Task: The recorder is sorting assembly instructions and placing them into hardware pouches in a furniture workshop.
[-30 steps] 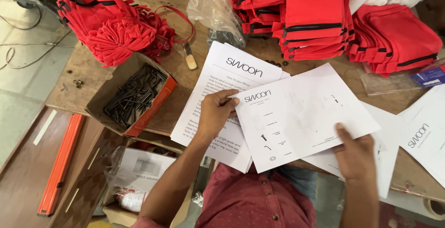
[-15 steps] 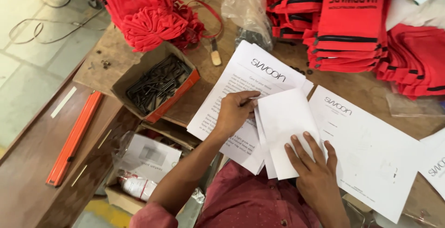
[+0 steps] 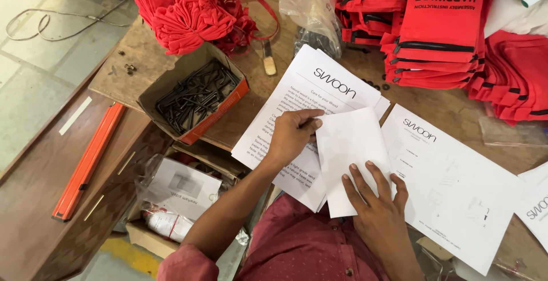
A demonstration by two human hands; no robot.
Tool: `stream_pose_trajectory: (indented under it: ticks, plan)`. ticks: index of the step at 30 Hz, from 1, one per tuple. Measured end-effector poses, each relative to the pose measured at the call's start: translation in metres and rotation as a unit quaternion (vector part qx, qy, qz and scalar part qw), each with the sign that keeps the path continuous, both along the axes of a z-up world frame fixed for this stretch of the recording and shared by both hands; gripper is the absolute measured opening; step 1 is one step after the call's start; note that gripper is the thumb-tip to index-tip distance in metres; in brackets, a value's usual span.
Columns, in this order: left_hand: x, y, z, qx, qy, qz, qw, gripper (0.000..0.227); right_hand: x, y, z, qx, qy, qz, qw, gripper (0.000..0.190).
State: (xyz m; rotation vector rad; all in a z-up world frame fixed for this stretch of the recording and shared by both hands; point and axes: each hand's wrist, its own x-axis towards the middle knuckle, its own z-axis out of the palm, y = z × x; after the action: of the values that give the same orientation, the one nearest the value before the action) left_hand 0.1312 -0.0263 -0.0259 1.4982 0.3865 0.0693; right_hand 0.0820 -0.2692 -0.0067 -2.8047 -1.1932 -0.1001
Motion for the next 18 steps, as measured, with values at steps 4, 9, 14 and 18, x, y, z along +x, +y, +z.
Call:
stream_pose_trajectory:
  ticks: [4,9,14,18]
  plan:
    - [0.000,0.000,-0.002,-0.005,-0.009,-0.002,1.000,0.030,0.001,0.001,0.000,-0.018,0.008,-0.003,1.000,0.078]
    - [-0.001,-0.001,0.004,0.030,0.007,0.005,1.000,0.029,0.010,-0.023,-0.025,0.058,0.002,0.070,0.996,0.088]
    - [0.000,-0.003,0.001,0.048,0.012,0.007,0.999,0.029,0.034,-0.010,0.000,0.054,0.059,0.052,0.995,0.089]
    - [0.000,-0.004,0.005,0.067,0.010,0.009,0.998,0.029,0.064,0.011,0.000,0.038,0.058,-0.058,0.996,0.073]
